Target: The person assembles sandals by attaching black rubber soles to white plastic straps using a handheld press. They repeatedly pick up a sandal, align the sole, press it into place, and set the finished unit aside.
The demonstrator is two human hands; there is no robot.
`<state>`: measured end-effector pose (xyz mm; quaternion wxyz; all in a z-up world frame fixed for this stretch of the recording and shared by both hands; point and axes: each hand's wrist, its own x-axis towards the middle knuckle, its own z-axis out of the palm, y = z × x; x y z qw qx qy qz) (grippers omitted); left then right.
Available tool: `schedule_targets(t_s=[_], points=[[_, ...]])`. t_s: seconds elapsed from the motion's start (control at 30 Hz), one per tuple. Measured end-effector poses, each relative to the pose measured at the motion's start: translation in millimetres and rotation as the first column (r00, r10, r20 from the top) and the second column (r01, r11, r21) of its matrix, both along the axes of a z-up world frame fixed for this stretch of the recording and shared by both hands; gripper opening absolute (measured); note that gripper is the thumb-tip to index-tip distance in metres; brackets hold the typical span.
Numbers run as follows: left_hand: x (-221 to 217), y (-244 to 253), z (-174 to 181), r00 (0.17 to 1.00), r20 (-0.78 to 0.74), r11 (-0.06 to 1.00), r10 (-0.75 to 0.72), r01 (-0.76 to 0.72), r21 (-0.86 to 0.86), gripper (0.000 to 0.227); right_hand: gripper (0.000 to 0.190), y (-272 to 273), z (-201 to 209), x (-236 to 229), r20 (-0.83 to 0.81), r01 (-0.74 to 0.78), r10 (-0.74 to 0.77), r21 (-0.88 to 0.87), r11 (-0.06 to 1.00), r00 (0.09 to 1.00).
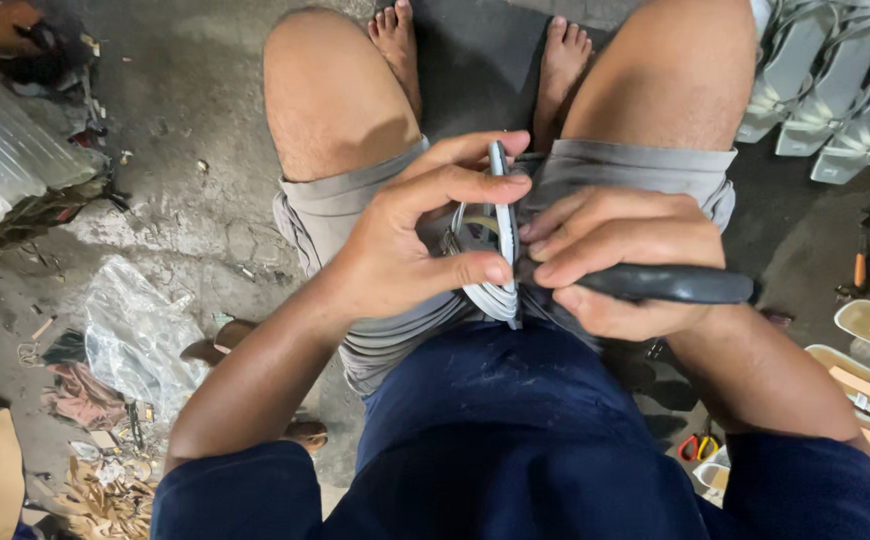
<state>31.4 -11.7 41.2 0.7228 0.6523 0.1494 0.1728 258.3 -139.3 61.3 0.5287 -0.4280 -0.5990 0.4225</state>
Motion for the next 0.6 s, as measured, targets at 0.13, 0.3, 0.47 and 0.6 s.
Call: schedule_targets(t_s=[0.13,0.3,0.47,0.6], points=[[2.7,-3.7,4.7,1.000,-0.002,1.000,0.014,-0.014,-0.016,0.035,0.011,0.0,4.8,-1.5,0.025,0.054,-0.055,0.003,0.999,0.998],[2.1,-5.3,6.8,1.000,0.000,0.999,0.003,-0.003,-0.033,0.034,0.011,-0.5,10.8,2.2,0.065,0.011,-0.012,0.015,1.000,0.998],[3.0,-3.9,13.6,1.000,-0.024,1.000,-0.011,0.011,-0.028,0.030,0.011,6.8,18.8,2.3,-0.007,0.007,-0.008,-0.062,0.998,1.000],[5.5,0.1,24.4,0.999,0.028,0.997,-0.028,0.026,0.066,0.039,0.011,12.0,38.7,11.7,0.071,-0.058,0.061,-0.052,0.997,0.996]])
